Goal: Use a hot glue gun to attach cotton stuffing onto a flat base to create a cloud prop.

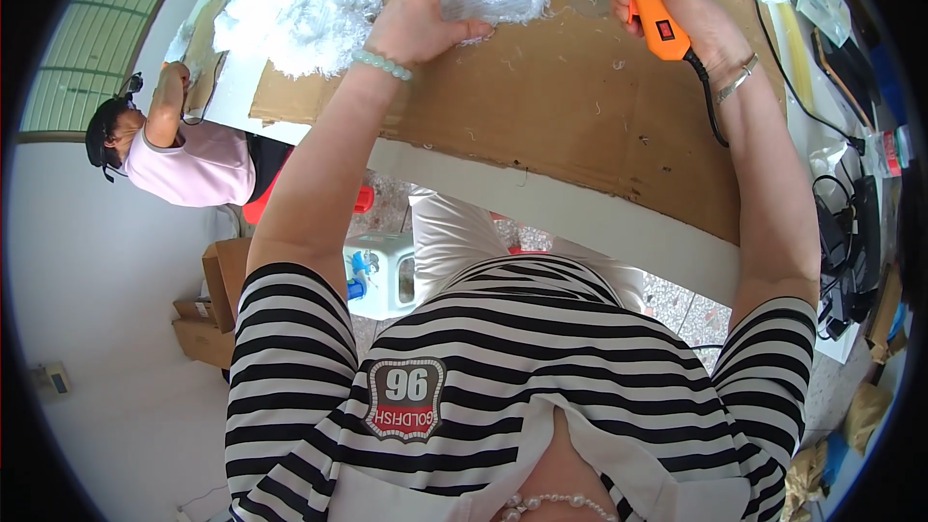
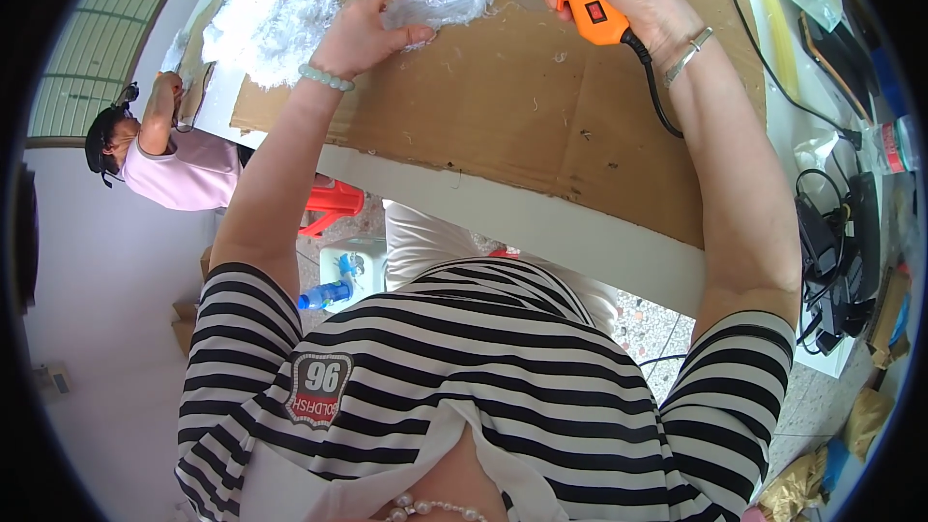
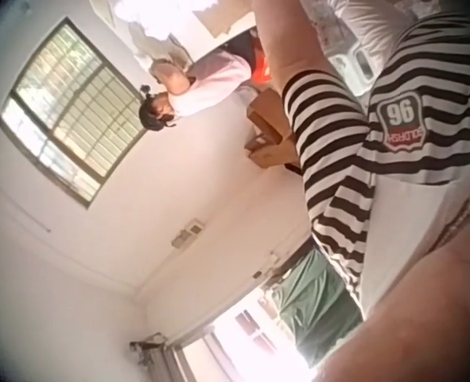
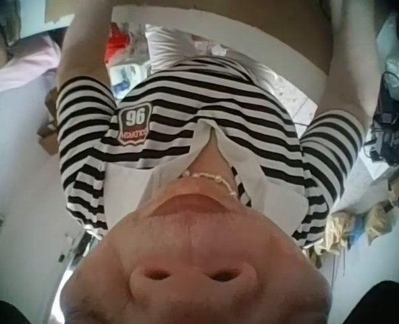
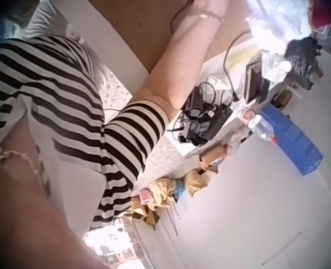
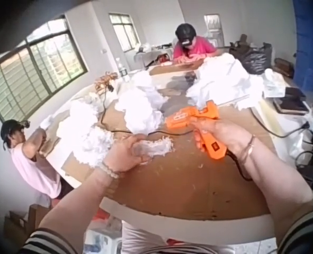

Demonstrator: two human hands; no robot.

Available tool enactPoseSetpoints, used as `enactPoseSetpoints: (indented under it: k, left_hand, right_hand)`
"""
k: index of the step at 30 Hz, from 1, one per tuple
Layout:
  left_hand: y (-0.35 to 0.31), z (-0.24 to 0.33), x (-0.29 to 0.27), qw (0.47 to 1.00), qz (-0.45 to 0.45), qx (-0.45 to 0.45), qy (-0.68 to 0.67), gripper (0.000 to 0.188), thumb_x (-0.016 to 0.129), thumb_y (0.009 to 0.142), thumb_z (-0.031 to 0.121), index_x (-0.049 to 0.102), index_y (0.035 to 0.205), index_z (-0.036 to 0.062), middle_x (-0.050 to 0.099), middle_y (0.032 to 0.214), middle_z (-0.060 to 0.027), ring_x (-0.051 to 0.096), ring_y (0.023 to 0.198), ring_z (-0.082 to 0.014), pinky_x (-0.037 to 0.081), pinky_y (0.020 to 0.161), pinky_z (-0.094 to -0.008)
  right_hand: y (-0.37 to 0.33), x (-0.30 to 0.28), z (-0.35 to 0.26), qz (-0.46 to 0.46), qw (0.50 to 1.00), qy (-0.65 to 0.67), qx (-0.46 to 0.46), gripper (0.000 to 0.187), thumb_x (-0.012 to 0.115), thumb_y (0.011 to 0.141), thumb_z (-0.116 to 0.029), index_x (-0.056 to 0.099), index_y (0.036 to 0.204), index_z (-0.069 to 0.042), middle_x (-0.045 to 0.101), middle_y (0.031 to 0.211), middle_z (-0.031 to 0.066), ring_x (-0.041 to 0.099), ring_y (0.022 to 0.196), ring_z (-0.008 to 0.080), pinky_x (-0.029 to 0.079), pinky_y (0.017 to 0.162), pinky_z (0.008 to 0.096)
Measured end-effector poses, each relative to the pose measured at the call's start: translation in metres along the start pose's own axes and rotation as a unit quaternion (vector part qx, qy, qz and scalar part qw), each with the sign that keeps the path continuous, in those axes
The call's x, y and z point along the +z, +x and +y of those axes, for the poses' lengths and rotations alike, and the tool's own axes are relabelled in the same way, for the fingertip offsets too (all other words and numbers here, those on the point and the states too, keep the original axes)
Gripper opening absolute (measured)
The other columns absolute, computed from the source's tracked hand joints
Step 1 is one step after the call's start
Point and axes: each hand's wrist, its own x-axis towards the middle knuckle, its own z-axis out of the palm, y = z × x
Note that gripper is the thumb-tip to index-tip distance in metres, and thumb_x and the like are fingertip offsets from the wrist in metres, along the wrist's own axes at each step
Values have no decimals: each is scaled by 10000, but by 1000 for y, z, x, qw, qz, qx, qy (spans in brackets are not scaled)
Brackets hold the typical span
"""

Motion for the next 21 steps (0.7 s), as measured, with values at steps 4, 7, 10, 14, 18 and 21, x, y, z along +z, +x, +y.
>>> enactPoseSetpoints:
  k: [4, 7, 10, 14, 18, 21]
  left_hand:
    - [6, -10, -1, 996, -38, -43, -73, 643, 777, 650, 387, 544, 1202, 155, 597, 1054, -94, 579, 856, -203, 473, 774, -312]
    - [8, -13, -3, 990, -53, -83, -97, 646, 784, 646, 376, 545, 1204, 154, 603, 1046, -87, 582, 830, -204, 477, 771, -313]
    - [11, -12, -3, 972, -20, -141, -185, 653, 783, 642, 385, 544, 1210, 171, 608, 1051, -79, 582, 798, -205, 480, 762, -313]
    - [13, -2, 6, 995, 10, -74, -60, 639, 767, 675, 401, 541, 1225, 168, 597, 1046, -48, 547, 733, -157, 476, 707, -286]
    - [17, -4, 4, 998, -16, -58, -18, 580, 748, 720, 349, 548, 1222, 139, 609, 1012, -27, 519, 701, -104, 469, 682, -258]
    - [20, -11, -3, 979, -9, -112, -169, 414, 685, 784, 232, 588, 1173, 130, 624, 979, -29, 542, 726, -107, 465, 703, -256]
  right_hand:
    - [0, -4, 5, -23, 992, 112, -56, 281, 578, 879, -370, 555, 912, -92, 561, 679, 31, 570, 591, 160, 466, 511, 277]
    - [0, -6, 5, -28, 984, 142, -100, 294, 562, 884, -381, 544, 933, -92, 558, 685, 36, 572, 596, 166, 469, 518, 287]
    - [3, -10, 6, -19, 983, 144, -112, 293, 551, 889, -378, 541, 951, -91, 559, 688, 41, 571, 599, 165, 470, 523, 291]
    - [5, -10, 11, -14, 984, 148, -98, 283, 546, 893, -364, 536, 967, -90, 560, 689, 44, 575, 607, 173, 473, 528, 297]
    - [6, -10, 13, -12, 985, 154, -81, 282, 545, 896, -350, 537, 1000, -88, 569, 699, 54, 585, 625, 184, 477, 537, 304]
    - [8, -13, 15, -15, 985, 153, -77, 285, 547, 895, -348, 540, 1015, -88, 575, 708, 60, 588, 631, 187, 478, 540, 305]
